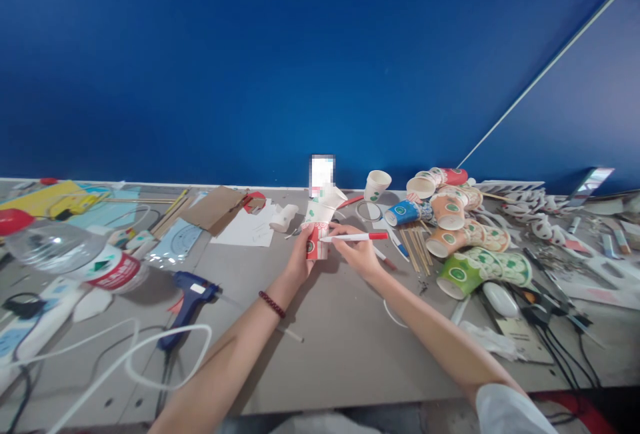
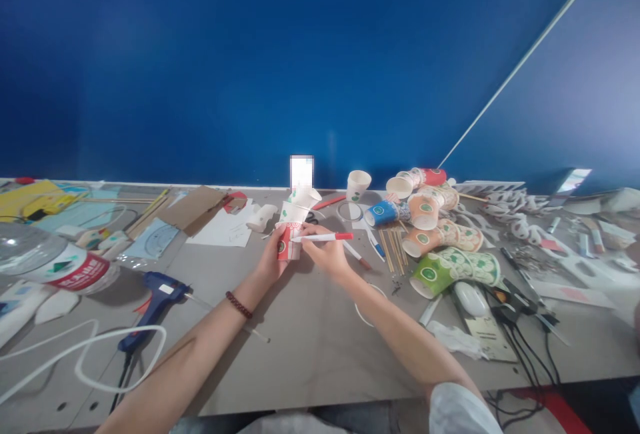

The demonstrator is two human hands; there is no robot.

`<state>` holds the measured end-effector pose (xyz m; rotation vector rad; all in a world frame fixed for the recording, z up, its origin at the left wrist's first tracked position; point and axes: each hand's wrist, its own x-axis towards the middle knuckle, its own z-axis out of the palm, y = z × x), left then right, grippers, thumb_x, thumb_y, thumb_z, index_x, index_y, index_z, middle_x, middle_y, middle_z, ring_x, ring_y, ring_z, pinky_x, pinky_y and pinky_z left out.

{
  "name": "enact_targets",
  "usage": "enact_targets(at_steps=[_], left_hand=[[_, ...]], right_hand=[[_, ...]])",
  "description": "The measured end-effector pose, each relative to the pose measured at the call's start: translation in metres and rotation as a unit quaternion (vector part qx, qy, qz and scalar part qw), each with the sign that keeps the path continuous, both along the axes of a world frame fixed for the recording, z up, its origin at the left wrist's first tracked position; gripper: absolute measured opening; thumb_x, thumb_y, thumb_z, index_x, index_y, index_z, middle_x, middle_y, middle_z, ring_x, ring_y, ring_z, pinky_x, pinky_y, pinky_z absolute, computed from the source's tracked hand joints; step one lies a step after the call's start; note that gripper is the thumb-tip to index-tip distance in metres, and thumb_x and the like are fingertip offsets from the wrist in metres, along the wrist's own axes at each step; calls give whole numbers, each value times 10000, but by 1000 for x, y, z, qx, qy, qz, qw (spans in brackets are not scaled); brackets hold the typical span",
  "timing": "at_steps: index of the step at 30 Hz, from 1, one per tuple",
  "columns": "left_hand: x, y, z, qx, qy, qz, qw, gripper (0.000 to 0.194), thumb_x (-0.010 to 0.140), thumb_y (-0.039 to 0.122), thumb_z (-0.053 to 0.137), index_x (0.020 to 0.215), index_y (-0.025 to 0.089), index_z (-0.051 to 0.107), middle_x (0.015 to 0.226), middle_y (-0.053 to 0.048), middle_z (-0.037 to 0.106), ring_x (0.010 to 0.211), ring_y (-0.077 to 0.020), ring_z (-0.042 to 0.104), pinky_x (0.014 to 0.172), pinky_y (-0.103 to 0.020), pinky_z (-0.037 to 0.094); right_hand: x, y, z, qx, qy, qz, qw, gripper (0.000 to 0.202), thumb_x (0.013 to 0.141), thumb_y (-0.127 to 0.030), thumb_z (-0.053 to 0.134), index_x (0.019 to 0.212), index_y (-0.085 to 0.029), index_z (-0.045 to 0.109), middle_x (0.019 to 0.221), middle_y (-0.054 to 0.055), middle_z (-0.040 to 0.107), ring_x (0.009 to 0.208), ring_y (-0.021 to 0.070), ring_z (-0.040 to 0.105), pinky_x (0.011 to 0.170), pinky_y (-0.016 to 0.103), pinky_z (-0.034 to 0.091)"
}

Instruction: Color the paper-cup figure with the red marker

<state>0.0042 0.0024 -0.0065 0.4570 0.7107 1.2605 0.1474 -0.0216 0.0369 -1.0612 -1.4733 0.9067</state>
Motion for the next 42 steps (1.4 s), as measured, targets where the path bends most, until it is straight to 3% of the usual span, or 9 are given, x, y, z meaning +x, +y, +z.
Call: enact_targets(at_steps=[2, 9, 17, 21, 26, 31, 42], left_hand=[[0, 0, 0, -3, 1, -1, 1000, 397, 747, 452, 780, 976, 140, 691, 818, -46, 736, 685, -160, 667, 610, -263, 515], [0, -3, 9, -11, 4, -1, 1000, 329, 765, 418, 765, 930, 142, 698, 808, -49, 741, 683, -167, 676, 632, -279, 538], [0, -3, 8, -10, -6, -4, 1000, 317, 771, 407, 765, 931, 144, 690, 807, -50, 741, 671, -166, 682, 621, -270, 536], [0, -1, 3, -7, -5, -3, 1000, 342, 770, 422, 761, 951, 142, 685, 815, -53, 739, 672, -163, 677, 642, -273, 541], [0, -1, 0, 4, -5, 1, 1000, 383, 761, 443, 767, 982, 142, 683, 833, -51, 738, 690, -157, 675, 641, -264, 530], [0, -3, 8, -11, -2, -8, 1000, 345, 776, 433, 754, 950, 142, 690, 804, -46, 739, 664, -160, 676, 625, -277, 533], [1, -4, 14, -17, 0, 0, 1000, 307, 769, 410, 763, 902, 145, 686, 782, -41, 732, 654, -160, 676, 611, -269, 534]], right_hand=[[0, 0, 0, 1, 2, 2, 1000, 64, 778, -253, 631, 766, -232, 691, 908, 56, 771, 1131, 299, 688, 997, 443, 516], [1, 3, -6, 4, -24, -38, 999, 180, 848, -346, 620, 957, -228, 701, 1039, 78, 760, 992, 259, 703, 878, 405, 565], [3, 5, -11, 8, -26, -34, 999, 193, 864, -363, 621, 966, -225, 710, 1037, 67, 760, 969, 240, 701, 861, 377, 569], [2, 2, -5, 1, -6, -14, 1000, 142, 822, -319, 636, 896, -231, 719, 1041, 61, 770, 1037, 262, 710, 909, 401, 562], [0, -1, 2, -8, 0, 0, 1000, 88, 761, -239, 621, 753, -247, 708, 879, 29, 774, 1151, 289, 686, 1021, 442, 513], [1, 2, -5, -7, 10, -19, 1000, 138, 817, -324, 644, 888, -233, 721, 1045, 67, 767, 1043, 270, 710, 924, 426, 559], [4, 6, -14, -12, 16, -24, 1000, 218, 860, -413, 641, 956, -230, 709, 1070, 73, 739, 1013, 251, 695, 864, 396, 603]])
